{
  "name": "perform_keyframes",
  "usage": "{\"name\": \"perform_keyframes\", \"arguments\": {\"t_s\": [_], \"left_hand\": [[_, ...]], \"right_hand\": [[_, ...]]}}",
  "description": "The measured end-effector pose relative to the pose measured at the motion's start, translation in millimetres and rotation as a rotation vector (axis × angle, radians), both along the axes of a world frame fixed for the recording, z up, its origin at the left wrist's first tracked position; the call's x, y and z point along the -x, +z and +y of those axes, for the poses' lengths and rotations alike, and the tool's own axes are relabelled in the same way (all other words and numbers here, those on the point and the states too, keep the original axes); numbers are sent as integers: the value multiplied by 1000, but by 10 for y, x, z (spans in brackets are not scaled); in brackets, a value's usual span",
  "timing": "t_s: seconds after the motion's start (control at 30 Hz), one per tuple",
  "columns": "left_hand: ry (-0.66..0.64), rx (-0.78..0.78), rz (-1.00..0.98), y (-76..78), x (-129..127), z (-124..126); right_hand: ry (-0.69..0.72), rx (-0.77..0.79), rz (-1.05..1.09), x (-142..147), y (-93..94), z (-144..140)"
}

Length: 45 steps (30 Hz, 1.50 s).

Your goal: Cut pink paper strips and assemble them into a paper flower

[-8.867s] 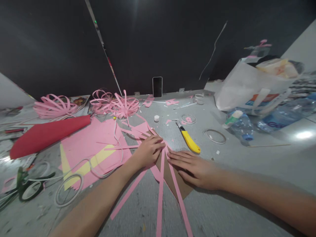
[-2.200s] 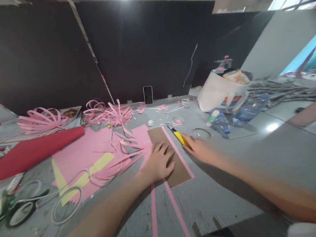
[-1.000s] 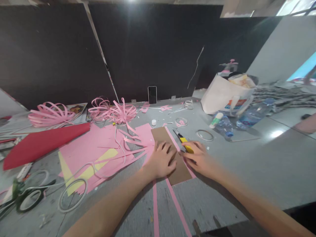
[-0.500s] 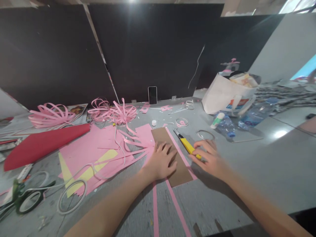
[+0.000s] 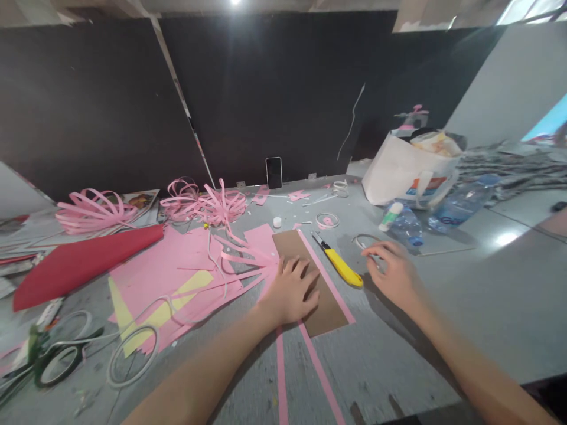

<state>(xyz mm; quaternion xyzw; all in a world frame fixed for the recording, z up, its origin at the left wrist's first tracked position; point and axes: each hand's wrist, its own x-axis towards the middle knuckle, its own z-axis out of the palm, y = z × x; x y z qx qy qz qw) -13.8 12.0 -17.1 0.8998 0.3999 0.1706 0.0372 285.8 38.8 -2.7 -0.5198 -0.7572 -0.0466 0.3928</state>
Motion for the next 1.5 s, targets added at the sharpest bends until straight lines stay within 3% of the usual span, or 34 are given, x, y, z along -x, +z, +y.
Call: {"name": "perform_keyframes", "arguments": {"t_s": [0.17, 0.3, 0.5, 0.77, 1.03, 1.17, 1.3, 1.5], "left_hand": [[-4, -3, 0, 2, -6, 5], [-3, -7, -7, 0, -10, 10], [-7, -22, 3, -9, -4, 12], [-2, -55, 15, 4, -12, 16], [1, -57, 19, -16, -11, 28], [-5, -57, 18, -17, -13, 34], [-8, -67, 10, -24, -6, 35], [-22, -97, -11, -44, 7, 34]], "right_hand": [[26, 382, -133, 140, -66, -116], [57, 494, -299, 222, -72, -161], [48, 491, -375, 265, 2, -194], [-1, 381, -89, 288, 3, -171], [28, 349, -66, 364, -12, -227], [138, 392, -160, 515, -21, -243], [91, 413, -296, 618, 13, -135], [80, 431, -269, 768, 113, 38]]}}
